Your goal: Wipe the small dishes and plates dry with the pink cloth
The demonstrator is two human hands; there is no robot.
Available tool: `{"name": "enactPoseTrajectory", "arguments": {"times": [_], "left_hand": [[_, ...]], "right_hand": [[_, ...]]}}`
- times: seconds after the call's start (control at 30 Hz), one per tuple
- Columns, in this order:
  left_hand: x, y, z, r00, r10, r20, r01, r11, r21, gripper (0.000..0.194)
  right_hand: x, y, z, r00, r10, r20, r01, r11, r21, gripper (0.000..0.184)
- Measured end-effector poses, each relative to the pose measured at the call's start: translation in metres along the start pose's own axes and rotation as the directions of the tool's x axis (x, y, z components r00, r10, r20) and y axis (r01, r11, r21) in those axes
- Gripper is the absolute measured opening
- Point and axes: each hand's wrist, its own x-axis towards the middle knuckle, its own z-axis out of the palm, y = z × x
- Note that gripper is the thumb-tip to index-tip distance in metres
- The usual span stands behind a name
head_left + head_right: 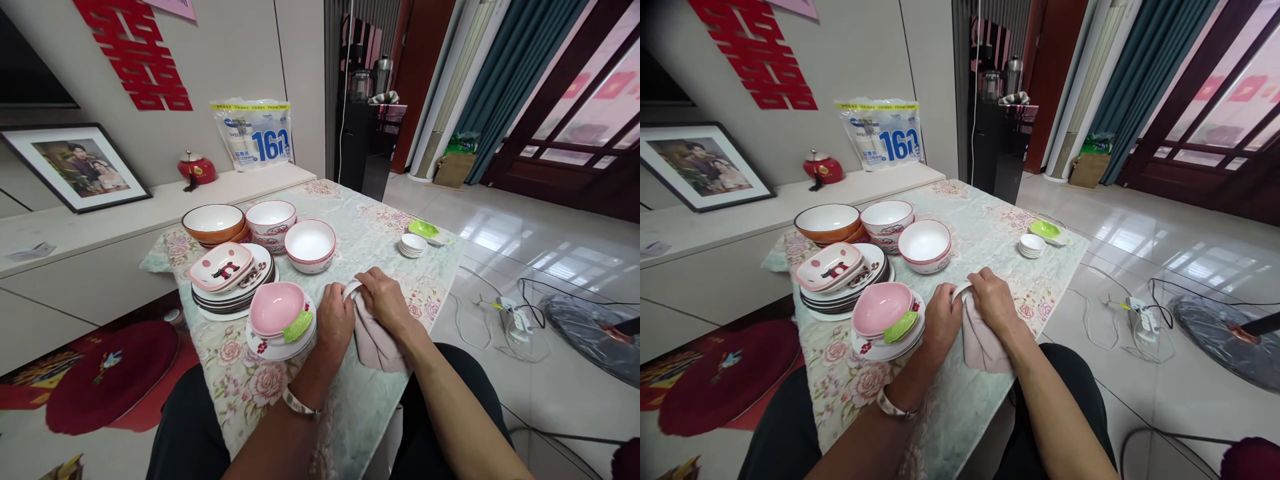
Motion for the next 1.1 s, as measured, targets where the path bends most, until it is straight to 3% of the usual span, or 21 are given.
{"name": "enactPoseTrajectory", "arguments": {"times": [0.1,0.2,0.33,0.47,0.6,0.73,0.87,1.1], "left_hand": [[0.0,0.0,0.001,0.999,-0.002,0.033,0.0,0.998,0.062,0.02],[0.002,-0.002,0.003,0.999,-0.047,0.01,0.046,0.998,0.03,0.016],[0.004,-0.003,0.003,0.991,-0.114,-0.066,0.109,0.991,-0.08,0.011],[0.006,-0.002,0.0,0.98,-0.192,-0.054,0.184,0.974,-0.131,0.009],[0.005,-0.001,-0.001,0.991,-0.125,-0.039,0.119,0.985,-0.124,0.007],[0.003,-0.001,0.001,0.998,-0.055,0.019,0.056,0.997,-0.047,0.013],[0.003,-0.001,0.001,0.994,-0.106,0.029,0.106,0.994,-0.009,0.012],[0.004,0.003,-0.001,0.981,-0.188,-0.045,0.18,0.975,-0.13,0.011]], "right_hand": [[0.0,-0.001,0.001,0.999,-0.03,-0.015,0.029,0.999,-0.012,0.028],[0.002,0.0,0.007,0.998,0.053,-0.032,-0.049,0.992,0.117,0.021],[0.004,0.002,0.014,0.97,0.209,0.122,-0.24,0.901,0.362,0.023],[0.004,0.002,0.014,0.938,0.239,0.25,-0.333,0.822,0.462,0.026],[0.003,0.001,0.007,0.97,0.205,0.129,-0.238,0.911,0.337,0.02],[0.001,0.001,0.002,0.997,0.062,-0.04,-0.056,0.988,0.147,0.021],[0.002,0.001,0.006,0.995,0.068,-0.074,-0.051,0.977,0.205,0.02],[0.005,-0.002,0.013,0.95,0.249,0.189,-0.311,0.818,0.483,0.023]]}}
